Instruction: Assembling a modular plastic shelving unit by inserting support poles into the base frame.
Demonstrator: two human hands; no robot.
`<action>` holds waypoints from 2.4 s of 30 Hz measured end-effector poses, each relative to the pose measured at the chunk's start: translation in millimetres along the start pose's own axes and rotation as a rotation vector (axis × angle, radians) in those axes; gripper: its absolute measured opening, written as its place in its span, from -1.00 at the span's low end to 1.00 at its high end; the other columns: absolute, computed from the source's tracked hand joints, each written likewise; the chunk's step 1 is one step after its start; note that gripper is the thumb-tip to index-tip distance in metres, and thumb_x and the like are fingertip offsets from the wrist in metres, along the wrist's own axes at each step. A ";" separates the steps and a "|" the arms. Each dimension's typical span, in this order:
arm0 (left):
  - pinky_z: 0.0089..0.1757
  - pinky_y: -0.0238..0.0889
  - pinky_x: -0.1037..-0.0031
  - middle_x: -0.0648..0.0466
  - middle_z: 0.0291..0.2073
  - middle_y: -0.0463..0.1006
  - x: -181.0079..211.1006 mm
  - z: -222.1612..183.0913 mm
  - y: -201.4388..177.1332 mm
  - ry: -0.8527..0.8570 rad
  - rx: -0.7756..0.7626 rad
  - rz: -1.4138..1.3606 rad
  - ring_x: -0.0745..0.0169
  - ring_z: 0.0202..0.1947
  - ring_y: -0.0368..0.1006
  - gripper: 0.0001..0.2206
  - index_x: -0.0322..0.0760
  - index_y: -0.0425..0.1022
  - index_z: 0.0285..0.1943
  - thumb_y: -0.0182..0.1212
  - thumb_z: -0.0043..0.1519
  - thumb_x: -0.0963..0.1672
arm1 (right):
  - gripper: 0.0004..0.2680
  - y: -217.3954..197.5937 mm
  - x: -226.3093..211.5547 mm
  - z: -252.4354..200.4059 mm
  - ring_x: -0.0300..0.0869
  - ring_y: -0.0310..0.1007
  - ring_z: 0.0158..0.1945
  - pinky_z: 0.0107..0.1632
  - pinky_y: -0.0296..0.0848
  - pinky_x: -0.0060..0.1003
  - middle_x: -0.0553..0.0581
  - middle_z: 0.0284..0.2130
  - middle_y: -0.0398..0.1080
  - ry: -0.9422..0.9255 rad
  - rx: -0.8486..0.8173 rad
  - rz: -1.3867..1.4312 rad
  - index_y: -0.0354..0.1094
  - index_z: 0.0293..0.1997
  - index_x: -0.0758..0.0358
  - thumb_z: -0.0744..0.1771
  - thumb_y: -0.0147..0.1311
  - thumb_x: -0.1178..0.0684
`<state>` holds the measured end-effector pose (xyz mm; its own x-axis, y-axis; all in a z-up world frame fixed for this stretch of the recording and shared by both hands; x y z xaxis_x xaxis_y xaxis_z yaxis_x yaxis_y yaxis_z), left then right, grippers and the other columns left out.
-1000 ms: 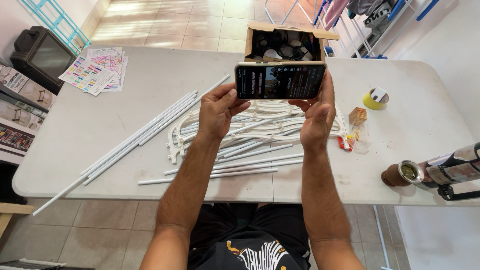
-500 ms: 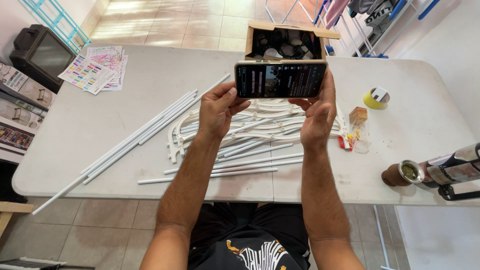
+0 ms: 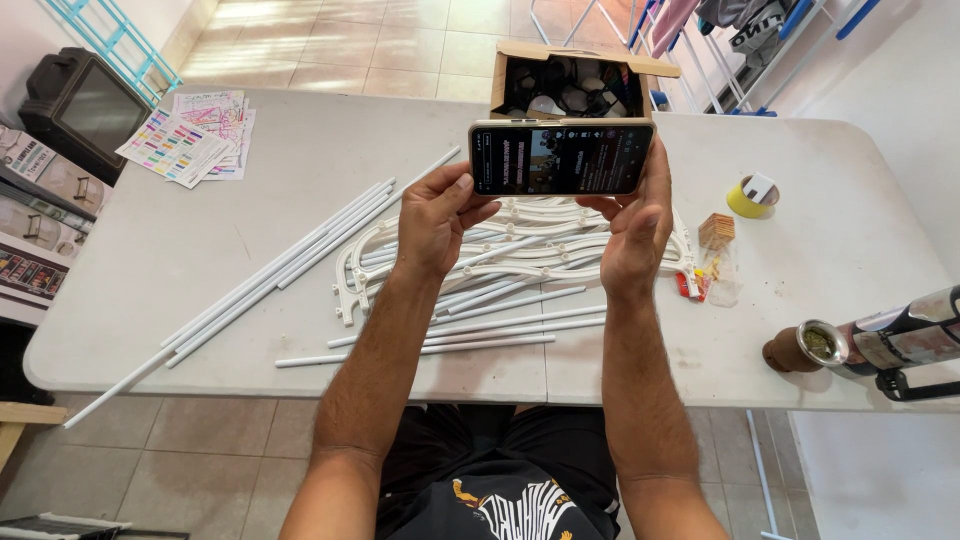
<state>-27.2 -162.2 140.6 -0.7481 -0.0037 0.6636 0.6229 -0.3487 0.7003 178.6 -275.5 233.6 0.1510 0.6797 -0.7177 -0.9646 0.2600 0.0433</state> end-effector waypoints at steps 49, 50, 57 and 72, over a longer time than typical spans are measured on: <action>-0.16 0.53 0.46 0.12 -0.23 0.71 -70.1 209.3 -42.3 -0.145 -0.038 1.369 0.27 -0.20 0.59 -0.77 -0.16 0.72 -0.18 0.08 0.28 -0.22 | -0.58 -148.8 139.0 -210.4 0.00 0.47 0.11 0.06 0.55 -0.16 0.27 0.14 0.39 0.499 0.179 -0.437 0.24 0.29 0.39 0.41 -0.13 -0.17; -0.06 0.46 0.38 0.10 -0.15 0.73 -80.7 220.6 -51.9 -0.120 -0.049 1.446 0.21 -0.08 0.60 -0.77 -0.14 0.73 -0.16 0.10 0.26 -0.21 | -0.65 -165.6 149.4 -237.6 -0.01 0.51 0.06 0.04 0.57 -0.16 0.26 0.09 0.44 0.597 0.187 -0.479 0.31 0.24 0.37 0.40 -0.09 -0.09; 0.03 0.46 0.32 -0.02 -0.02 0.68 -134.1 277.9 -95.8 -0.169 -0.053 1.500 0.02 0.03 0.57 -0.71 -0.22 0.71 -0.08 0.00 0.27 -0.23 | -0.70 -173.7 148.2 -282.7 -0.11 0.55 -0.03 0.01 0.52 -0.26 0.13 -0.09 0.52 0.548 0.169 -0.733 0.44 0.06 0.29 0.41 -0.08 -0.12; -0.03 0.47 0.22 -0.04 0.01 0.66 -146.1 295.4 -97.0 -0.152 -0.058 1.544 -0.05 0.03 0.56 -0.71 -0.24 0.69 -0.01 0.00 0.28 -0.21 | -0.69 -146.0 144.5 -267.8 -0.09 0.52 -0.19 -0.21 0.44 -0.21 0.01 -0.25 0.55 0.324 -0.027 -1.129 0.48 -0.14 0.18 0.38 -0.11 -0.22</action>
<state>89.2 149.0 53.4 0.6210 -0.2907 0.7279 0.7278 -0.1309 -0.6732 283.4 -398.9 -62.5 0.8654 -0.1345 -0.4827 -0.3231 0.5863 -0.7428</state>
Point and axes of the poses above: each hand's wrist, its own z-axis towards the middle knuckle, its own y-axis out of the palm, x = y × z, the point moved 9 cm from there along z, towards the middle knuckle
